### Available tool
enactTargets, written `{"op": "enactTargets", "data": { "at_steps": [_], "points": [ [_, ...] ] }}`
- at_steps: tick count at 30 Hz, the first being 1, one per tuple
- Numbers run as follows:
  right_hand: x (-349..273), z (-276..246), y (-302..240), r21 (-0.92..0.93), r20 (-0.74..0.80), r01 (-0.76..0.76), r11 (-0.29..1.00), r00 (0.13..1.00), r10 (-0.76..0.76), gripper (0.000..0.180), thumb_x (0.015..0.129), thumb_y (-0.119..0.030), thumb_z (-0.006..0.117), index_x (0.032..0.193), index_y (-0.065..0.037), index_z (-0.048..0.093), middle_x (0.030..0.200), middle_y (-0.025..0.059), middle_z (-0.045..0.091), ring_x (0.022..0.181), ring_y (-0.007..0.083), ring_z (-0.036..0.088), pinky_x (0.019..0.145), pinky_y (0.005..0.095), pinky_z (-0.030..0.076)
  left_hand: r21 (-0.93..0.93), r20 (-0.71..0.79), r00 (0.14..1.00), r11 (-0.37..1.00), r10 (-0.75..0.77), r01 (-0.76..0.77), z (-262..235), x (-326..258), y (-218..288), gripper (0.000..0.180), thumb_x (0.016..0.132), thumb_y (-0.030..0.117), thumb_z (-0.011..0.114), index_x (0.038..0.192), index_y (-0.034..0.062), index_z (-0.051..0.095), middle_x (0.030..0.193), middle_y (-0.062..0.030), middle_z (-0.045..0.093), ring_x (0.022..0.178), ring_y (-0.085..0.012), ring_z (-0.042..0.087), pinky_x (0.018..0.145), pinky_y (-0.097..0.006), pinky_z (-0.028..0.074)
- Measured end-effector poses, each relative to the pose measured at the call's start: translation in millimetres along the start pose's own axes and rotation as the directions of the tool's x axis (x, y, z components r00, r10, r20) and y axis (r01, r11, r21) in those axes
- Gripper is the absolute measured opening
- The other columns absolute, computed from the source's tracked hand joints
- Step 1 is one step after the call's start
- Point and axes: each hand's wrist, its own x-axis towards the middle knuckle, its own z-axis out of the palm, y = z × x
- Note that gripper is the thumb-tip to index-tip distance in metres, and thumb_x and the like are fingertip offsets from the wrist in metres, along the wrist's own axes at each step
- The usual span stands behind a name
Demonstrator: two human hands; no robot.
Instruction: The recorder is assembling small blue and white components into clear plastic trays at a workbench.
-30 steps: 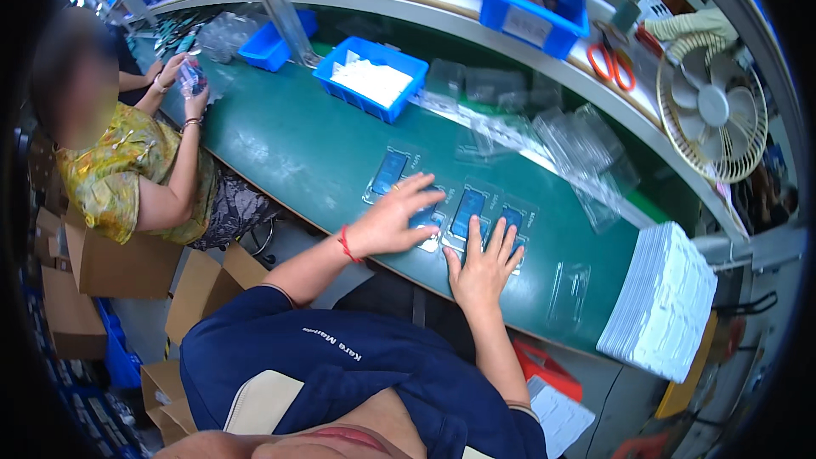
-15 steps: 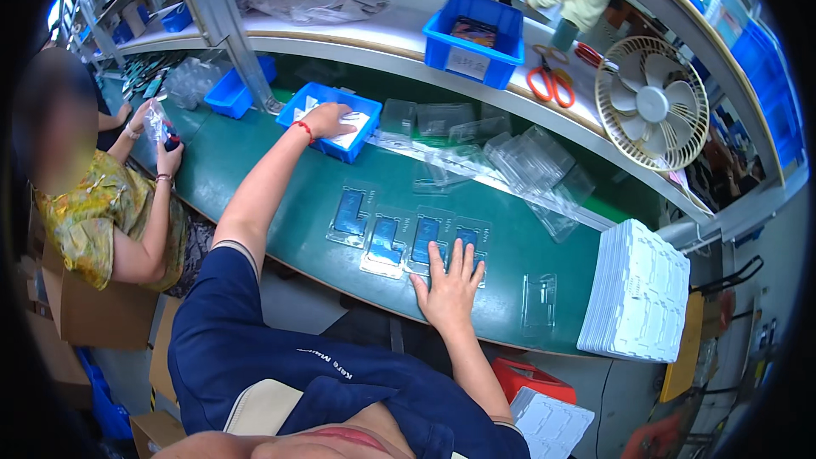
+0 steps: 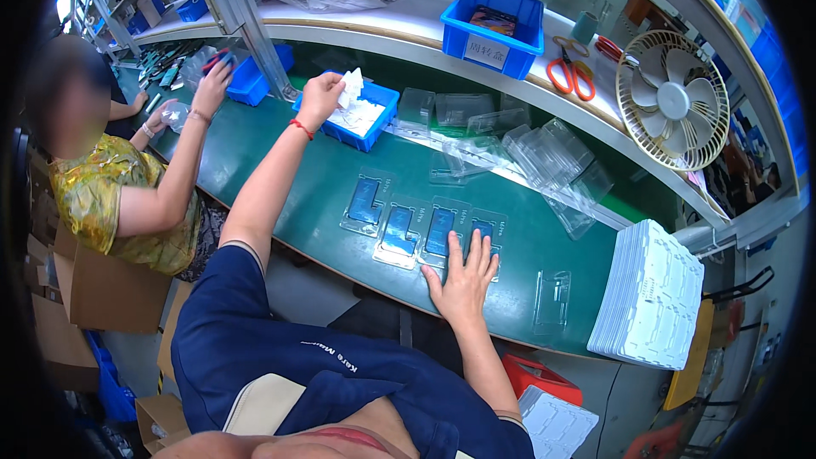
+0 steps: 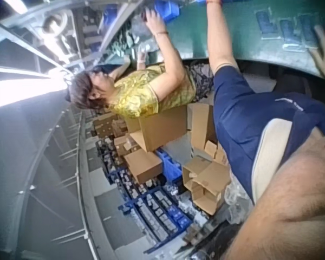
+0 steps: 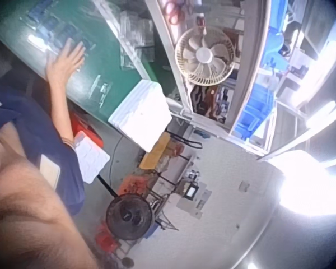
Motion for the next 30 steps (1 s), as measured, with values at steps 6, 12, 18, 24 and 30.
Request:
{"op": "enactTargets", "data": {
  "at_steps": [6, 12, 18, 24, 30],
  "points": [
    [49.9, 0.5, -13.7, 0.563, -0.125, -0.006, 0.827, 0.988, 0.093, 0.046, 0.078, -0.026, 0.072, 0.115, -0.002, 0.057, 0.106, 0.0161, 0.062, 0.101, 0.0288, 0.057, 0.092, 0.0399, 0.039, -0.644, 0.379, 0.895, 0.627, -0.237, 0.439, -13.6, -91.5, 45.2, 0.017, 0.090, 0.005, 0.056, 0.104, -0.0029, 0.059, 0.091, -0.0095, 0.067, 0.078, -0.0144, 0.066, 0.063, -0.025, 0.056],
    [126.8, 32.6, -46.9, 0.923, 0.198, -0.233, 0.305, 0.970, 0.143, 0.023, 0.081, -0.011, 0.070, 0.100, 0.002, 0.064, 0.084, 0.0072, 0.066, 0.073, 0.0071, 0.058, 0.063, 0.0214, 0.047, -0.691, 0.507, 0.835, 0.478, -0.216, 0.543, 8.6, -175.8, 74.2, 0.019, 0.090, 0.005, 0.057, 0.106, -0.0051, 0.057, 0.092, -0.0105, 0.067, 0.077, -0.0136, 0.067, 0.064, -0.025, 0.056],
    [122.3, 50.7, -64.2, 0.870, 0.250, -0.264, 0.416, 0.964, 0.091, 0.010, 0.082, -0.008, 0.068, 0.082, 0.002, 0.067, 0.069, 0.0035, 0.064, 0.061, 0.0058, 0.056, 0.056, 0.0215, 0.045, -0.750, 0.575, 0.767, 0.192, -0.287, 0.633, 7.7, -209.2, 78.7, 0.020, 0.091, 0.008, 0.057, 0.108, -0.0023, 0.055, 0.096, -0.0095, 0.064, 0.082, -0.0150, 0.065, 0.066, -0.027, 0.057],
    [120.8, 63.2, -74.2, 0.958, 0.184, -0.224, 0.181, 0.959, 0.215, 0.009, 0.085, -0.007, 0.066, 0.081, 0.002, 0.067, 0.069, 0.0009, 0.063, 0.062, 0.0043, 0.054, 0.054, 0.0211, 0.043, -0.753, 0.528, 0.769, 0.219, -0.360, 0.620, 1.3, -220.6, 67.7, 0.022, 0.091, 0.008, 0.057, 0.109, -0.0046, 0.053, 0.095, -0.0129, 0.065, 0.081, -0.0176, 0.067, 0.063, -0.027, 0.057],
    [119.0, 61.7, -74.8, 0.139, -0.338, 0.446, 0.884, 0.860, -0.381, 0.006, 0.076, -0.013, 0.069, 0.078, -0.008, 0.068, 0.076, 0.0049, 0.065, 0.084, 0.0246, 0.057, 0.078, 0.0379, 0.040, -0.727, 0.466, 0.771, 0.309, -0.434, 0.614, -21.5, -228.6, 52.4, 0.025, 0.089, 0.002, 0.056, 0.113, -0.0056, 0.052, 0.094, -0.0137, 0.066, 0.076, -0.0181, 0.067, 0.052, -0.024, 0.055]
  ]
}}
